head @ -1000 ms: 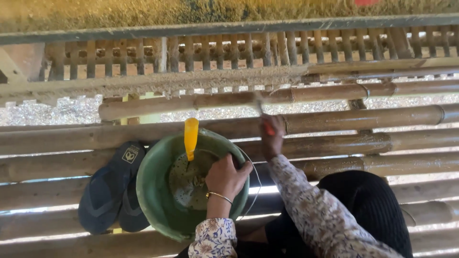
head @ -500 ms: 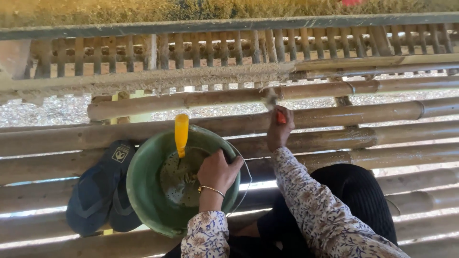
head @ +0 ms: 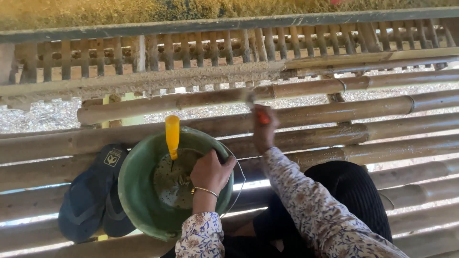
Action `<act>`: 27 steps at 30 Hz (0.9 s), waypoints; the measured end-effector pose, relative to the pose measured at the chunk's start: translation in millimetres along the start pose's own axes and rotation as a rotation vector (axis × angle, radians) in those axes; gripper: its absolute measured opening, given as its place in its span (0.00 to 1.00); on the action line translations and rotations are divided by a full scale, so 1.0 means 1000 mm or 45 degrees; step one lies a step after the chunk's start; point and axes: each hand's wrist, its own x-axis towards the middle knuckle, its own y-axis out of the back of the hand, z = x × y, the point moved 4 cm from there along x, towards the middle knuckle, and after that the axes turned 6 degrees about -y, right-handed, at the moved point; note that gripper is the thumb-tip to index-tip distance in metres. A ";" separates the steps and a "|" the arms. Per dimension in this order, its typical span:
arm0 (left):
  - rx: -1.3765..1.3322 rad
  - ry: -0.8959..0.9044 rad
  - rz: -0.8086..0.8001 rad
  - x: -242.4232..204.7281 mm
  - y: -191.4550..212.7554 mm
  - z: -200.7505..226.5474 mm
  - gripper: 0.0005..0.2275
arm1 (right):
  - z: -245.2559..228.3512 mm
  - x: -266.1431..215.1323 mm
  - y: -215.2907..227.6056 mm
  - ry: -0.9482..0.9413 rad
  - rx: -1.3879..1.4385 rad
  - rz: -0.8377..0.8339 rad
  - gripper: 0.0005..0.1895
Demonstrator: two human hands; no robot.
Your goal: Applying a protective coating or paint to bamboo poles using a handheld brush while sitting on a bamboo structure.
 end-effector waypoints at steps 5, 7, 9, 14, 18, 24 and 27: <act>-0.002 -0.025 0.001 -0.007 0.001 0.002 0.27 | 0.004 -0.013 -0.033 0.123 -0.142 -0.237 0.07; -0.017 -0.034 0.013 -0.006 0.000 0.001 0.27 | 0.031 0.008 -0.012 0.138 -0.173 -0.143 0.08; -0.030 -0.032 0.003 -0.006 0.001 -0.001 0.27 | 0.054 0.038 0.029 0.180 -0.267 0.075 0.10; -0.004 -0.017 0.016 -0.002 0.000 0.000 0.26 | 0.052 0.065 0.071 0.284 -0.440 0.260 0.10; 0.036 -0.027 0.010 -0.003 -0.001 0.002 0.27 | 0.059 0.030 0.014 0.276 -0.620 -0.095 0.11; 0.035 -0.017 0.011 -0.003 -0.001 0.003 0.27 | 0.006 0.015 0.011 0.248 -0.224 -0.088 0.12; 0.032 -0.015 0.008 -0.002 -0.002 0.002 0.26 | 0.056 0.056 0.039 0.285 -0.580 0.172 0.10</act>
